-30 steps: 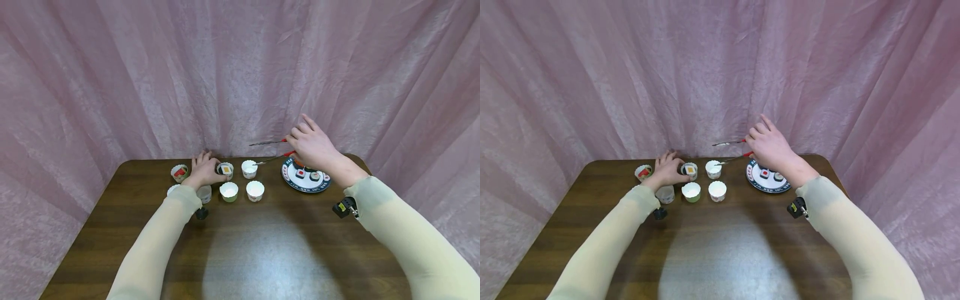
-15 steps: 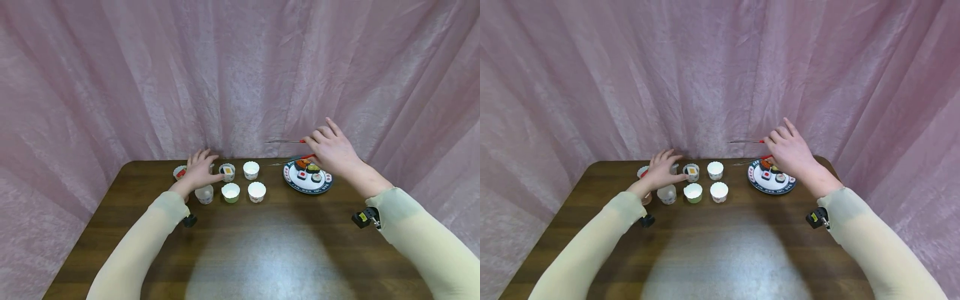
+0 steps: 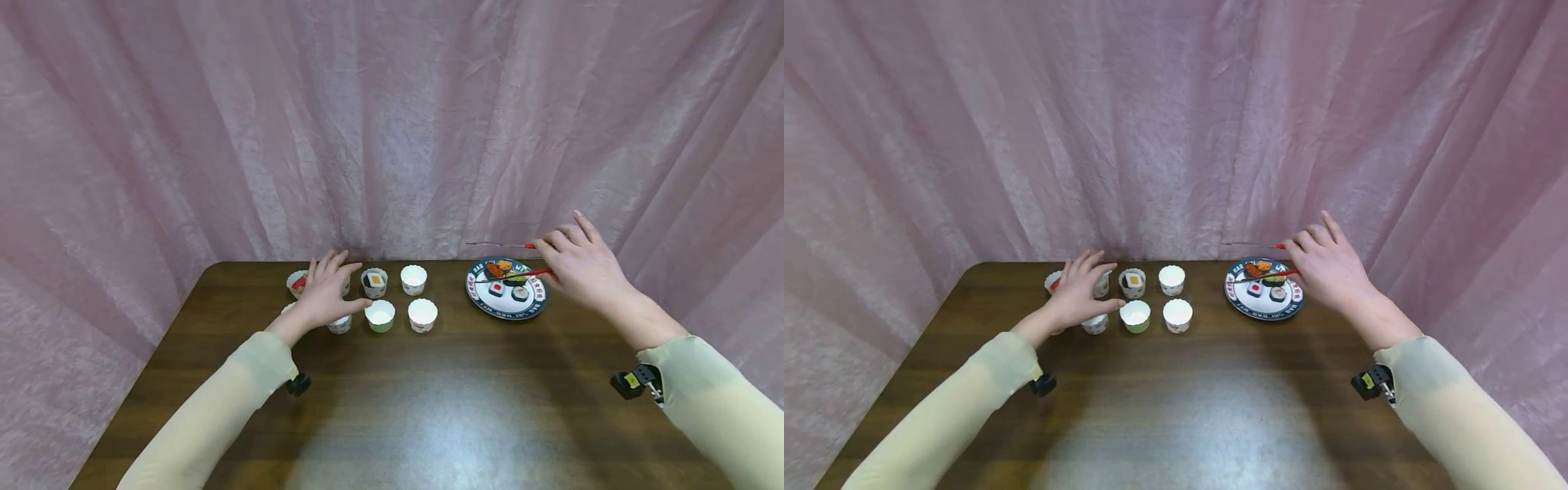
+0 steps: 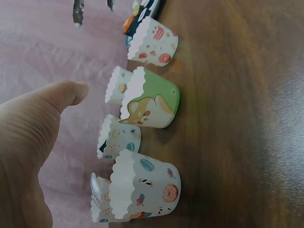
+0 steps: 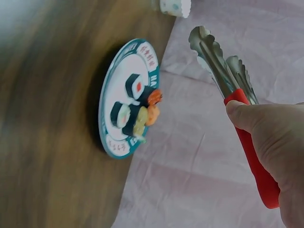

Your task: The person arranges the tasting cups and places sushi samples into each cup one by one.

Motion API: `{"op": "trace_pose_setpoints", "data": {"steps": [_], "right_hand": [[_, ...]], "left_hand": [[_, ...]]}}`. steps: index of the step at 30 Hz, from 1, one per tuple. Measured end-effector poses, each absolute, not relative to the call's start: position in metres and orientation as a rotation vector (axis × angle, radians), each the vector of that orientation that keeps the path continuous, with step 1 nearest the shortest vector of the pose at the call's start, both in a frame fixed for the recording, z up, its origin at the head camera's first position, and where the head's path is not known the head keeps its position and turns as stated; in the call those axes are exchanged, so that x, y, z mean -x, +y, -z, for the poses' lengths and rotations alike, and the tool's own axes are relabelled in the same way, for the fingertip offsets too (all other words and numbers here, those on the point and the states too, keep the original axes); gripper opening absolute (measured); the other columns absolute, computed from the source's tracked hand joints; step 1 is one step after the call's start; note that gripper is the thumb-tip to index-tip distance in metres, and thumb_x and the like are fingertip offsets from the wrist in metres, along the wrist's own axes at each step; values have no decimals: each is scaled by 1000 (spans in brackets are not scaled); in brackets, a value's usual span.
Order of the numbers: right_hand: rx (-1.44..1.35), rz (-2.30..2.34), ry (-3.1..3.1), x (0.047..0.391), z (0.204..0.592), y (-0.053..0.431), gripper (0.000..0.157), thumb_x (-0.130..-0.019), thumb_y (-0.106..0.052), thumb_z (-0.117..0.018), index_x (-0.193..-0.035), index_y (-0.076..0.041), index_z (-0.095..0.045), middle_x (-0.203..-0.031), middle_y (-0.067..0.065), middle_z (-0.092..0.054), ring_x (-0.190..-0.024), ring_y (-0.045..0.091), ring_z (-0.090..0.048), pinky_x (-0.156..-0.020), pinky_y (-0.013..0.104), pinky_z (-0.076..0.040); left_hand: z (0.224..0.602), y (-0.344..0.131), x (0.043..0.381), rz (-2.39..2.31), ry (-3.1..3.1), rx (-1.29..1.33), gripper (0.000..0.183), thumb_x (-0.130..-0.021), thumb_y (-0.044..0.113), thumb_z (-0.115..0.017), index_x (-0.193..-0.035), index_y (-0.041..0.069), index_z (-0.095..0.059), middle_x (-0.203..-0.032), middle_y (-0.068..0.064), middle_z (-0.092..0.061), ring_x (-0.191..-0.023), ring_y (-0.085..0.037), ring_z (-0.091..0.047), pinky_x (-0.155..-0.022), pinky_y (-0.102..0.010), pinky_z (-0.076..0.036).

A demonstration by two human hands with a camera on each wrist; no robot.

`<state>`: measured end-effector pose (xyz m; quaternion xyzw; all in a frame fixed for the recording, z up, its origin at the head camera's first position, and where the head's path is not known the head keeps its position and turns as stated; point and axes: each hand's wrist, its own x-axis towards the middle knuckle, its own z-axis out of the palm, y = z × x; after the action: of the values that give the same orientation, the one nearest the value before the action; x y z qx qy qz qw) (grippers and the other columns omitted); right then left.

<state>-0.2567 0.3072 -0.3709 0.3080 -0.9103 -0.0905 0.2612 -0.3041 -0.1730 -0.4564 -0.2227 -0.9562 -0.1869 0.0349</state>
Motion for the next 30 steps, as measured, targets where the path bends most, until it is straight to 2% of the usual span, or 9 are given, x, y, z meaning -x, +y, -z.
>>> {"op": "trace_pose_setpoints", "data": {"steps": [4,11,18,24,30], "right_hand": [[-813,251,-2474,250,377,319,62,-72,-22,-90,-124,2,-66,-113,20,-65,-118,45,-51,-123,57,-8],[-806,228,-2466,241,390,338,64,-67,-21,-92,-120,2,-66,-108,20,-64,-114,46,-52,-121,61,-12],[-792,217,-2478,231,401,356,64,-64,-19,-92,-119,1,-67,-104,20,-64,-110,47,-53,-121,62,-12],[-808,221,-2500,225,408,369,55,-68,-21,-90,-114,1,-70,-100,17,-65,-108,46,-54,-122,60,-8],[-797,228,-2529,223,413,377,48,-71,-20,-89,-111,-1,-71,-99,15,-64,-107,44,-54,-121,62,-9]], "left_hand": [[457,-169,299,566,-2928,705,85,-87,61,-73,-154,17,-46,-168,-15,-20,-155,-40,-4,-118,-66,4],[458,-162,291,595,-2882,758,82,-86,54,-77,-151,12,-51,-166,-16,-24,-154,-41,-10,-118,-68,0],[460,-149,289,651,-2889,803,80,-89,54,-75,-153,14,-48,-167,-15,-21,-155,-39,-4,-118,-66,4],[463,-136,296,628,-2899,817,77,-91,57,-71,-152,16,-48,-168,-12,-20,-156,-37,-2,-119,-65,5],[465,-122,306,573,-2945,776,77,-91,61,-68,-153,20,-48,-168,-11,-18,-156,-34,0,-120,-63,5]]}}
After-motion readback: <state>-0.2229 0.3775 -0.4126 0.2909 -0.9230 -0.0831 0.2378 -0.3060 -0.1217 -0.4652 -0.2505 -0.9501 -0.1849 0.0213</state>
